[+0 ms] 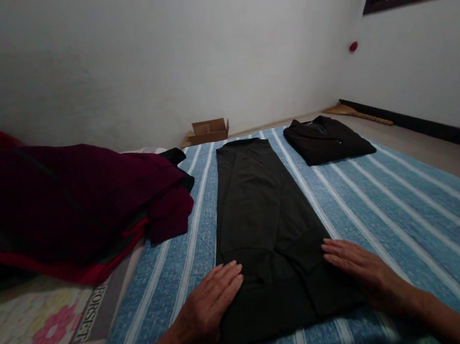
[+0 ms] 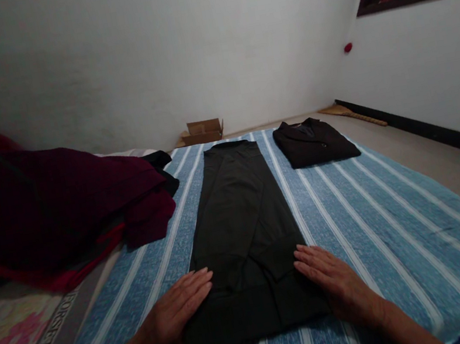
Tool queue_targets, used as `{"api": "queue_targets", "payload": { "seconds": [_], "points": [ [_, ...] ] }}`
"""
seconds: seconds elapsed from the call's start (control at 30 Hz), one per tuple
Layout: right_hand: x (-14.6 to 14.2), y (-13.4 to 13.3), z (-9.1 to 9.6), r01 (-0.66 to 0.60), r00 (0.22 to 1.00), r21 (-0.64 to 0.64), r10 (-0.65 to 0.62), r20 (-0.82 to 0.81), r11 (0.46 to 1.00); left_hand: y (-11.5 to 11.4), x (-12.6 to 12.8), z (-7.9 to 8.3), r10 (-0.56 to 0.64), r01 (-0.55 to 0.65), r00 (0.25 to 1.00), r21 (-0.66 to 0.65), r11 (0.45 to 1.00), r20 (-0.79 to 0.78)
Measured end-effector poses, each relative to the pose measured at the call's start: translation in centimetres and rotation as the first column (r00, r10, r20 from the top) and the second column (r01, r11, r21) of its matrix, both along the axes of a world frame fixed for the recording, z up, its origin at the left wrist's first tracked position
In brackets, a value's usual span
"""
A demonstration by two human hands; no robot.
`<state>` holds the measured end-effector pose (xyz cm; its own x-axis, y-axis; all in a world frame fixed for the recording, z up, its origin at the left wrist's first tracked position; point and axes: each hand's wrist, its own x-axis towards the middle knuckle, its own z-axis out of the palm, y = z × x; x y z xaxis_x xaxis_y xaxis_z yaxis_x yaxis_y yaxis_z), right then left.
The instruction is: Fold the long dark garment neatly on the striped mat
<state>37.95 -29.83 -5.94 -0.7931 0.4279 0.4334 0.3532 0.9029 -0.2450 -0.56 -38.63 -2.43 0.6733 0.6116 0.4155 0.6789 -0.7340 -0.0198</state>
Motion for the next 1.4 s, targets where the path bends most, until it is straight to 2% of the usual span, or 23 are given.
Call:
{"api": "queue_targets", "payload": {
  "seconds": [0.33,0.6,0.77,1.0,1.2,1.4],
  "points": [
    [-0.2,1.1,0.7,-0.021,0.991,0.035,0.016,0.132,0.999,0.5,-0.2,-0.2,-0.030,0.030,1.000,0.006,1.000,-0.006],
    [-1.0,1.6,0.5,-0.053,0.991,0.025,0.049,0.128,0.998,1.1,0.3,0.9,-0.043,0.048,0.996,0.060,0.997,-0.083],
    [-1.0,1.8,0.5,-0.045,0.988,0.004,0.044,0.146,0.999,1.5,0.0,0.7,-0.030,0.030,0.999,0.017,0.999,-0.029],
    [-1.2,2.0,0.4,-0.061,0.987,-0.011,0.062,0.152,0.998,2.4,-0.5,0.4,-0.010,0.010,1.000,0.023,1.000,-0.010],
    [-1.5,2.2,0.9,-0.101,0.990,-0.028,0.104,0.097,0.994,2.6,-0.4,1.0,-0.053,0.051,0.998,-0.072,0.996,-0.024],
    [-2.0,2.6,1.8,-0.137,0.990,-0.127,0.140,0.016,0.982,3.0,0.2,2.9,-0.072,0.080,0.996,-0.207,0.975,0.046]
  ]
}}
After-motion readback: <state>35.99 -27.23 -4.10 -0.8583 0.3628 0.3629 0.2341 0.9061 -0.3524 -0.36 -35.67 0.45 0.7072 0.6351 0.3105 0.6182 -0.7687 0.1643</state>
